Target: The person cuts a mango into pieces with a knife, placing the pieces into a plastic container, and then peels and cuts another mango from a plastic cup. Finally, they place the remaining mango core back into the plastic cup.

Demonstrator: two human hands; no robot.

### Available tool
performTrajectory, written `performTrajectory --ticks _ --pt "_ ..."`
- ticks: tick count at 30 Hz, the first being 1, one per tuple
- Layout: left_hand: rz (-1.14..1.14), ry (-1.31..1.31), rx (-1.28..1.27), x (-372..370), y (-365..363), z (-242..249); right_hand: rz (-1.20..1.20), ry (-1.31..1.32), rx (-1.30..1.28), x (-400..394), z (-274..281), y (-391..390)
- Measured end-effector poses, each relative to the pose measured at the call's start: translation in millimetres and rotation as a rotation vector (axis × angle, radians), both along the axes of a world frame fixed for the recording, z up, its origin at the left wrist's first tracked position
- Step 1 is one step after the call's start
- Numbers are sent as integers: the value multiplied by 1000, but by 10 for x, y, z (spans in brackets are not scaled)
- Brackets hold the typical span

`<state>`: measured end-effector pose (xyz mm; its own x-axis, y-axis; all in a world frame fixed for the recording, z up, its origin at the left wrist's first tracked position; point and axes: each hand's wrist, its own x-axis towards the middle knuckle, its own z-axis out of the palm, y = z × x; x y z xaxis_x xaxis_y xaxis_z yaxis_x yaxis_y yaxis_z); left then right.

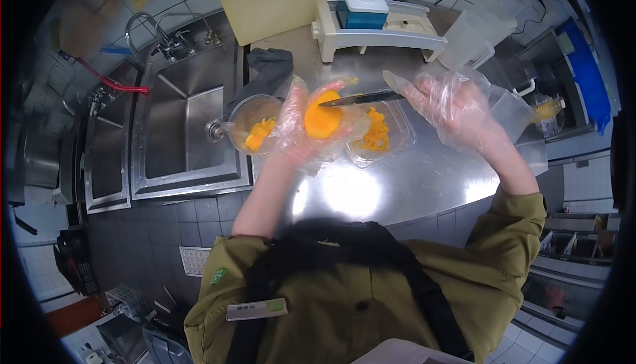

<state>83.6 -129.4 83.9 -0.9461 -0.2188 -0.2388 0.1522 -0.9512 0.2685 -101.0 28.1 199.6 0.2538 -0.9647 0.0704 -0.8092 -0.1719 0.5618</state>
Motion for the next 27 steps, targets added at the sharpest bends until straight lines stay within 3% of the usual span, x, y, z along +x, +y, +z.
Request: performTrajectory --ticks 2,5,9,14,21,27 --pt "16 -106 -13 -113 127 178 -69 -36 86 -23 44 102" --pt "26 -187 -130 -248 231 193 127 -67 -54 -220 -95 200" --pt "39 -251 -284 -407 340 128 140 -49 -61 -405 -214 290" --pt "4 -127 -253 -464 302 -150 91 -19 -57 -577 -269 448" --pt "87 -270 -213 -615 555 175 118 -75 -62 -499 -299 498" --pt "51 -121 -341 -637 484 -74 32 77 -60 -650 -315 591"
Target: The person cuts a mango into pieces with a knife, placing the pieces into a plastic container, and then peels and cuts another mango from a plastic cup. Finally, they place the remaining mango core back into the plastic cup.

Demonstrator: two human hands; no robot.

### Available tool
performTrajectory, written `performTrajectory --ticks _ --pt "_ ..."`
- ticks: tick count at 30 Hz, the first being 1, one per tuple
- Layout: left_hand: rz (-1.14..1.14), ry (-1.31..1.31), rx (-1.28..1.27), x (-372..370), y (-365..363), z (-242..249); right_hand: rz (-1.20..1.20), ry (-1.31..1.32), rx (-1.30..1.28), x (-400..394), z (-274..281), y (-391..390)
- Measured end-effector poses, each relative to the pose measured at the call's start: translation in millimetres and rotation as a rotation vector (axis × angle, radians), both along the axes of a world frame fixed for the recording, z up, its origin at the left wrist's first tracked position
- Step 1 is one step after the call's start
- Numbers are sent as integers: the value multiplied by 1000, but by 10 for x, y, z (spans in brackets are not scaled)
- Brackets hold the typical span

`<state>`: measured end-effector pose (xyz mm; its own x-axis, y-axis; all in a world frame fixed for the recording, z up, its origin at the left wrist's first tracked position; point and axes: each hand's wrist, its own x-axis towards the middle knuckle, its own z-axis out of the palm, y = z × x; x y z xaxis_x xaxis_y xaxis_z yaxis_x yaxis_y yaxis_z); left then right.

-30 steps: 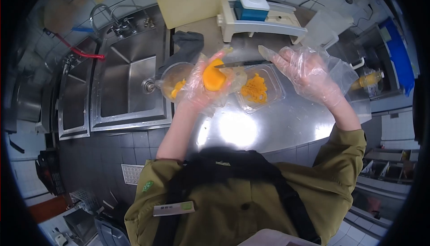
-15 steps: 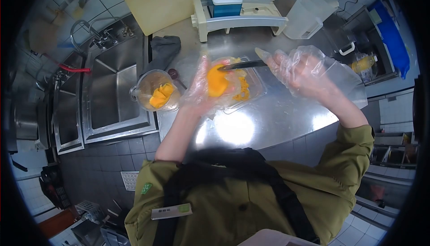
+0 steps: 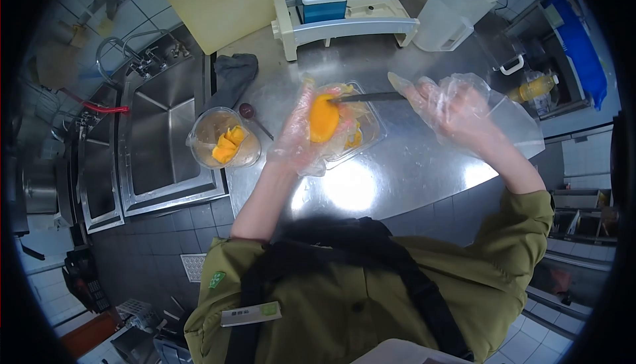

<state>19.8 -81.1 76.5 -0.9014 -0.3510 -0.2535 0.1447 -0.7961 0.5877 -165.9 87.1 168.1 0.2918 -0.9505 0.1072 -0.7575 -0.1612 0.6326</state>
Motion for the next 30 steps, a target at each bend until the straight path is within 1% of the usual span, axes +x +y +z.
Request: performTrajectory --ticks 2,3,4,6,9,11,12,14,15,16,18,20,23,27,29,30 --pt "34 -20 105 -25 5 14 4 -51 45 84 66 32" --pt "43 -33 159 -44 27 34 55 -89 12 89 19 25" --pt "50 -55 114 -59 54 74 104 -126 -24 79 -59 0" --pt "71 -98 24 -59 110 178 91 -156 -43 97 -87 -26" --pt "82 -78 26 -43 132 169 -68 -142 5 107 -46 -49" --pt "75 -50 66 -35 80 63 -151 -136 32 59 -67 -13" --pt "72 -35 84 -44 49 28 -115 -111 43 54 -57 4" --pt "99 -36 210 -106 33 2 -45 -62 71 71 -41 57" --pt "108 -40 276 -134 51 -9 11 -102 41 57 -99 58" --pt "101 -53 218 -148 73 -1 63 -142 7 33 -201 47" --pt "90 -75 98 -169 109 35 60 -162 -5 -1 -261 45" --pt "125 -102 109 -186 122 21 -36 -123 45 -23 -264 21" --pt "153 -117 135 -180 85 9 -94 -59 74 -23 -241 40" --pt "190 -106 241 -202 94 10 23 -160 40 3 -283 95" --pt "136 -101 133 -216 93 -95 97 -199 30 -35 -368 62" --pt "113 -96 79 -222 88 -142 31 -144 50 -45 -369 66"
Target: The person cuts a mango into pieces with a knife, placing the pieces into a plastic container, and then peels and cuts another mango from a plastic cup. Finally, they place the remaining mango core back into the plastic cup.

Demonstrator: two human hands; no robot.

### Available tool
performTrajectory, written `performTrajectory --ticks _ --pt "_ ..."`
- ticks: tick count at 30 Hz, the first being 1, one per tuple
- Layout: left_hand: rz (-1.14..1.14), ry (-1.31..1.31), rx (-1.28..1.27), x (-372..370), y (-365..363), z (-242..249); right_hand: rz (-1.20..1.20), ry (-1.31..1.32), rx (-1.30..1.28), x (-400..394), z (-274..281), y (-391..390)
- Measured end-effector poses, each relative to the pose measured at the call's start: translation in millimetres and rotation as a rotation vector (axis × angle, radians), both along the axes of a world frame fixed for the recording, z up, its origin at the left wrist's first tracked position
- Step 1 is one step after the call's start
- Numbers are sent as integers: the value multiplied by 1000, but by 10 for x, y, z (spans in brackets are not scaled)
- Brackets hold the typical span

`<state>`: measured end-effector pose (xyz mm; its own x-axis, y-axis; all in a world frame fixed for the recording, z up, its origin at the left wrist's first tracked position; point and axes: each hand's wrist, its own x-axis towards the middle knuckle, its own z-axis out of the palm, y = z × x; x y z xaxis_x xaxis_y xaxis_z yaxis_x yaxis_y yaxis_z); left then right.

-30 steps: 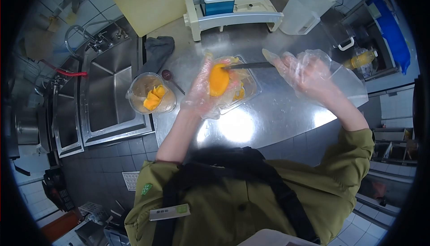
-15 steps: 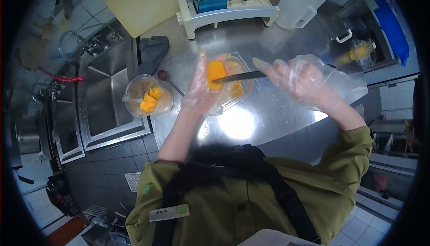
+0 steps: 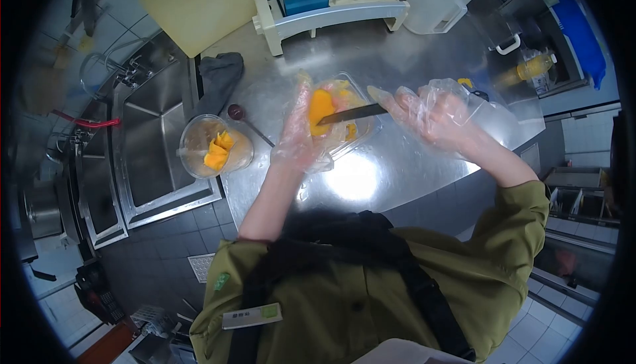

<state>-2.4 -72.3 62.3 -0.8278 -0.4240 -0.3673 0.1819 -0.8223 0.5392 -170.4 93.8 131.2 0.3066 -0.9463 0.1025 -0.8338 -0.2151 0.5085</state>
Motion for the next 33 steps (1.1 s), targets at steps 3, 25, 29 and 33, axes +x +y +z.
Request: performTrajectory --ticks 3,25,29,33 --pt "27 158 159 23 -9 -52 -138 55 65 -5 35 -16" --pt "303 108 -746 39 -30 -280 -382 -549 107 338 85 -73" --pt "249 104 -704 56 -28 -123 -380 -466 145 328 -6 -26" --pt "213 194 -575 79 -53 -95 -378 -484 101 254 -73 31"
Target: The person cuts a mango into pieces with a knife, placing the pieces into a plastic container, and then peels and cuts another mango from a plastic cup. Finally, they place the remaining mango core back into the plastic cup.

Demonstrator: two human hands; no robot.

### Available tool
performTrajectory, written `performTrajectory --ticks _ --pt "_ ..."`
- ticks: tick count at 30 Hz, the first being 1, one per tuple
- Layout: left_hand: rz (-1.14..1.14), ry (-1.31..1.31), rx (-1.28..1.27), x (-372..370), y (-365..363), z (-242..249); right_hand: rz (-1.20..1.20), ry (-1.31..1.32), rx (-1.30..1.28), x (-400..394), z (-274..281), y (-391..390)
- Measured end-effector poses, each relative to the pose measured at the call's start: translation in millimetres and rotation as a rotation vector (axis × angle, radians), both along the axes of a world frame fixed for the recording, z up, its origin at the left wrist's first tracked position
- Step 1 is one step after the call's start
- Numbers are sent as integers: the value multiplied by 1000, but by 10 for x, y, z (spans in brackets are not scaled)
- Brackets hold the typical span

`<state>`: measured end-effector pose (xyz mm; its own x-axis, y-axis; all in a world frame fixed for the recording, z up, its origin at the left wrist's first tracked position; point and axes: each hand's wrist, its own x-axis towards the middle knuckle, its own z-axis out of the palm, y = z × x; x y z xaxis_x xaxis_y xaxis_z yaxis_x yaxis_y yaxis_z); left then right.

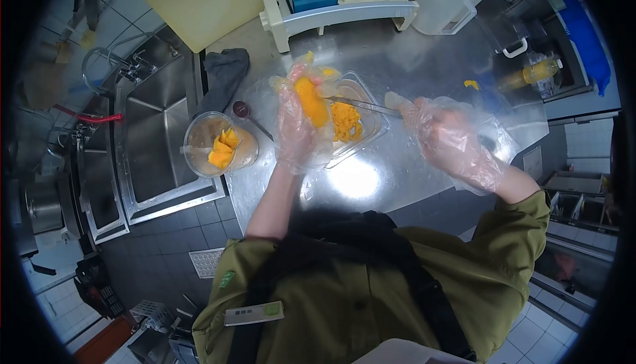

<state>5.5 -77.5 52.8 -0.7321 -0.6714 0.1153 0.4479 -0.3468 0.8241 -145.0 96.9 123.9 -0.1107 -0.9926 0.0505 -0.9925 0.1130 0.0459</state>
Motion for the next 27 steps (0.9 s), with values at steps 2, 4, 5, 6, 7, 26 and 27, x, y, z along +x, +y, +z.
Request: performTrajectory --ticks 2,4,5,6,7,26,27 --pt "-25 -14 3 -25 28 60 51 43 -93 21 14 13" --pt "-56 -10 10 -47 41 106 103 81 -171 5 -64 40" --pt "-63 2 16 -45 31 118 99 77 -159 -14 -79 42" --pt "-67 13 21 -32 15 120 95 72 -147 -31 -94 45" --pt "-70 29 43 -11 -1 92 50 40 -86 -29 -88 73" --pt "-78 50 115 -24 -83 38 94 -90 -77 28 14 96" --pt "-70 67 127 -28 -93 33 86 -106 -88 31 35 99"
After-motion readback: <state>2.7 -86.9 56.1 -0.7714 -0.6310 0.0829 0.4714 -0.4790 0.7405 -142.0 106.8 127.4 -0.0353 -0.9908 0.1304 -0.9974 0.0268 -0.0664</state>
